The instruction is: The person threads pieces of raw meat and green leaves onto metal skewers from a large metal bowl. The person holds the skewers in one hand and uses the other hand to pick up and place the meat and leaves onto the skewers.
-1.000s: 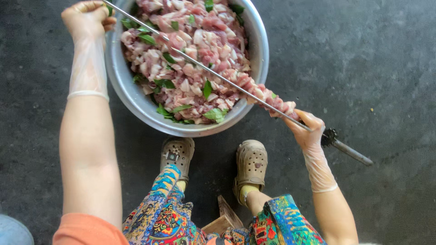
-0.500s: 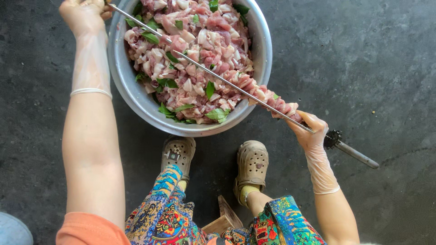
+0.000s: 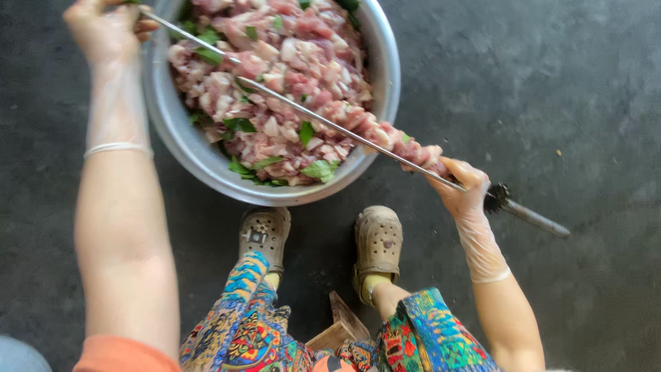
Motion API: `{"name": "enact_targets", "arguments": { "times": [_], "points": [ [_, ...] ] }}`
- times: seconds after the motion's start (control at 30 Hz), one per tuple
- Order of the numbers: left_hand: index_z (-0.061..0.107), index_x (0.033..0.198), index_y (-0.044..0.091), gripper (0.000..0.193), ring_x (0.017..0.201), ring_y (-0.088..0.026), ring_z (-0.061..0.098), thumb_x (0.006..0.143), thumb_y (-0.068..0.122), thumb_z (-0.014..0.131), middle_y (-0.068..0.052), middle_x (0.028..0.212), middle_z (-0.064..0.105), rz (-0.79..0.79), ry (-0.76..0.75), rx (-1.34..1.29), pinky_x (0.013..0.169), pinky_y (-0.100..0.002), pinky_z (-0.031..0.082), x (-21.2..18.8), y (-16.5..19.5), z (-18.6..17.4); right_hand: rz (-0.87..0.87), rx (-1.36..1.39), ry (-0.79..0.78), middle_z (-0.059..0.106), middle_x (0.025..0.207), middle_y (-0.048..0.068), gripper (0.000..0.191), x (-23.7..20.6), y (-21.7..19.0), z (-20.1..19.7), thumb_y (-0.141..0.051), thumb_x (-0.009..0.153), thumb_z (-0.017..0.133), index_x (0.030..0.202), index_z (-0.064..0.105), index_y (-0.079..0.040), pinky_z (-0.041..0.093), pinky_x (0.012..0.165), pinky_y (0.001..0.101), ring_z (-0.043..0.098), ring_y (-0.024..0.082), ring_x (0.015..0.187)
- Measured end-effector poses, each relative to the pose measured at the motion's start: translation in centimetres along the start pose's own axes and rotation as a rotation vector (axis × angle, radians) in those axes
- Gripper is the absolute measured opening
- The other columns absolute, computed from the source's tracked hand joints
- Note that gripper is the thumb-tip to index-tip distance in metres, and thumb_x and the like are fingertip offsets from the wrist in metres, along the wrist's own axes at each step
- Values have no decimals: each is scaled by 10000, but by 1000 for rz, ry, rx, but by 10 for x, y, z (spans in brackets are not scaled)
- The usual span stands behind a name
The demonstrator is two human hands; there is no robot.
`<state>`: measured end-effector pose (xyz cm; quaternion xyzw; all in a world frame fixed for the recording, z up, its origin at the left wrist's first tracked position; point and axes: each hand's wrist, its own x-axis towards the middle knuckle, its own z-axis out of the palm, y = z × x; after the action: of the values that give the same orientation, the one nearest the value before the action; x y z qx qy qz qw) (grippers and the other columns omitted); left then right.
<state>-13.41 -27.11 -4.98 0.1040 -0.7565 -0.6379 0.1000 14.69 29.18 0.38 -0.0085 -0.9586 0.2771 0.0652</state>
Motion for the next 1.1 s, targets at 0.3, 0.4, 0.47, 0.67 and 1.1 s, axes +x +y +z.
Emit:
{"name": "enact_targets", "arguments": {
  "times": [0.3,0.4,0.47,0.67,1.1],
  "points": [
    [691,1115,66,94,734,-151,808,1062,-12,688,-80,952,807,-217,-70,-92,615,-262,645,-15,12,8,1,29,64,731,811,78,232,-2,-3,3,-172,831,903,986,780,-50,557,674,309,718,189,716],
    [531,1061,118,273,579,-172,757,880,-33,668,34,984,753,-275,61,-163,470,-268,621,-30,23,15,19,32,30,739,816,67,228,-3,-4,3,-179,846,900,1000,788,-54,557,685,301,716,173,723],
    [609,1047,36,187,723,-132,731,904,-10,721,-68,942,652,239,89,72,584,-291,687,-46,22,23,20,30,24,733,813,70,244,-3,-2,3,-186,863,897,1028,790,-43,549,675,296,705,160,720],
    [826,894,170,196,778,-181,736,921,21,701,-79,918,786,195,-339,850,802,-376,568,-93,-28,67,91,1,-3,724,778,62,293,-4,5,5,-230,869,900,1053,798,-25,523,620,282,678,127,685],
    [762,1126,22,266,598,-141,651,1073,252,639,-109,804,731,-416,-568,209,557,-329,493,-89,48,40,157,73,-11,703,764,48,290,-6,3,6,-258,880,886,1041,798,-33,512,633,272,659,109,693]
  ]
}}
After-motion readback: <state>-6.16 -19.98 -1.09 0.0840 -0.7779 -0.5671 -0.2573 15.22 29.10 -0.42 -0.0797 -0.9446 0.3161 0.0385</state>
